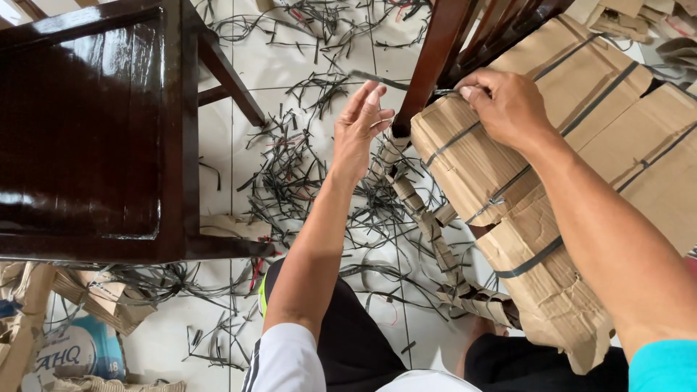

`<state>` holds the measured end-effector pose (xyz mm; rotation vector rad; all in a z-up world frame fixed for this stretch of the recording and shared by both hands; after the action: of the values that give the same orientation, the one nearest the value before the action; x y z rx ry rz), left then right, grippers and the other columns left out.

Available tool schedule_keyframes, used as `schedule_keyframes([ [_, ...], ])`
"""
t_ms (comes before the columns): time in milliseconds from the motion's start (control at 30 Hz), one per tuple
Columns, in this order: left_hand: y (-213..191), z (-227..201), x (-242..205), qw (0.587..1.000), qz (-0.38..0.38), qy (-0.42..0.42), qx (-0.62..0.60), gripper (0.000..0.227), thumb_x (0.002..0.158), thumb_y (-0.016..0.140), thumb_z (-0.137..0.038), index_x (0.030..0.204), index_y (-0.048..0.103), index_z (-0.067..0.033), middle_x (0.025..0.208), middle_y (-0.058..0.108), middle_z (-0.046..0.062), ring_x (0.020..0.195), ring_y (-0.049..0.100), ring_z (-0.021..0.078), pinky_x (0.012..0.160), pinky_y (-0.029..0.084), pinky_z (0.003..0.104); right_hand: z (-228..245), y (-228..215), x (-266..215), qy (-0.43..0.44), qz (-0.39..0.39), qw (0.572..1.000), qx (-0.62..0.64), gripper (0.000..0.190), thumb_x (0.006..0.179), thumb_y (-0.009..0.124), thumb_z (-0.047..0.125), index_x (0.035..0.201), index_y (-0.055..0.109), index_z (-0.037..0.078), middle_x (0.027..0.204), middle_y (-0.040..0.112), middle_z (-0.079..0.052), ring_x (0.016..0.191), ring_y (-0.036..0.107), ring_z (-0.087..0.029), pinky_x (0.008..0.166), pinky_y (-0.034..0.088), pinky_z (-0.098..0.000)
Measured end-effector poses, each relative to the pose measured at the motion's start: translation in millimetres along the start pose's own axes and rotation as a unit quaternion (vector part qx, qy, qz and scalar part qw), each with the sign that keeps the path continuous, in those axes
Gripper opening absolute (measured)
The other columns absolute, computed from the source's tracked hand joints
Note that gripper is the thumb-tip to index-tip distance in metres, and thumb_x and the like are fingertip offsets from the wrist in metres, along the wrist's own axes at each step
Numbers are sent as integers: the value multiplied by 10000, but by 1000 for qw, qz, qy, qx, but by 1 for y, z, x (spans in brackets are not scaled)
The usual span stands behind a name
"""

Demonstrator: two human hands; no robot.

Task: The person sits on the floor and wraps a wooden chair with strips of cardboard and black wire. They secure the cardboard to the chair legs and frame by twisting the wire around the bundle. The person adjusts the chair's position and continues wrapping different sections.

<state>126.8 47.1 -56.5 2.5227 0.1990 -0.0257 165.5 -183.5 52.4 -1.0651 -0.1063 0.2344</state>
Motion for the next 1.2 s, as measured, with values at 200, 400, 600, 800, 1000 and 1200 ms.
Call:
schedule_keyframes([
  [200,1,-2,1,998,52,-1,-39,797,846,754,-453,1534,450,-189,1598,465,141,944,737,160,968,600,388,5,3,2,-7,9,1000,-5,161,1072,643,190,1190,752,190,1171,751,-51,918,673,-251,713,509,-453],
  [400,-8,19,22,983,34,-70,-166,998,905,686,-158,1636,14,-65,1606,348,218,995,680,287,835,612,354,7,8,2,-48,-5,999,-23,160,1061,635,211,1154,765,217,1201,753,-25,1079,669,-274,798,489,-463],
  [600,6,17,24,984,13,-116,-134,658,939,660,-186,1538,435,-32,1326,670,143,648,628,99,531,530,210,15,6,-2,-25,5,1000,4,156,1058,630,206,1152,755,203,1238,743,-39,1125,665,-275,880,489,-482],
  [800,21,2,26,992,75,-19,-98,94,966,718,-239,933,736,-152,1209,751,30,584,542,51,508,358,183,23,4,-7,-32,7,999,13,159,1032,665,188,1160,760,199,1220,749,-29,1103,679,-254,915,501,-450],
  [1000,1,-45,15,983,-94,-58,-145,237,915,737,-229,1097,695,-84,856,767,53,738,623,113,721,455,233,41,-29,-35,100,59,989,97,325,1027,588,148,1350,616,121,1433,585,-152,1255,587,-320,1073,446,-527],
  [1200,-89,-115,-11,951,-230,132,-157,505,915,593,-404,1289,508,-77,888,656,103,889,662,249,924,582,397,-15,-71,-58,99,36,991,81,276,1047,590,161,1308,651,91,1387,625,-160,1284,573,-335,1128,386,-545],
])
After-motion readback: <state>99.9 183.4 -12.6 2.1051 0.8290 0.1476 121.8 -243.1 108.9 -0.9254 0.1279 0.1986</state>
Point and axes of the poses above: each hand's wrist, its own x-axis towards the middle knuckle, its own y-axis out of the palm, z = x × y, the point moved 1 cm from there along x, towards the middle knuckle
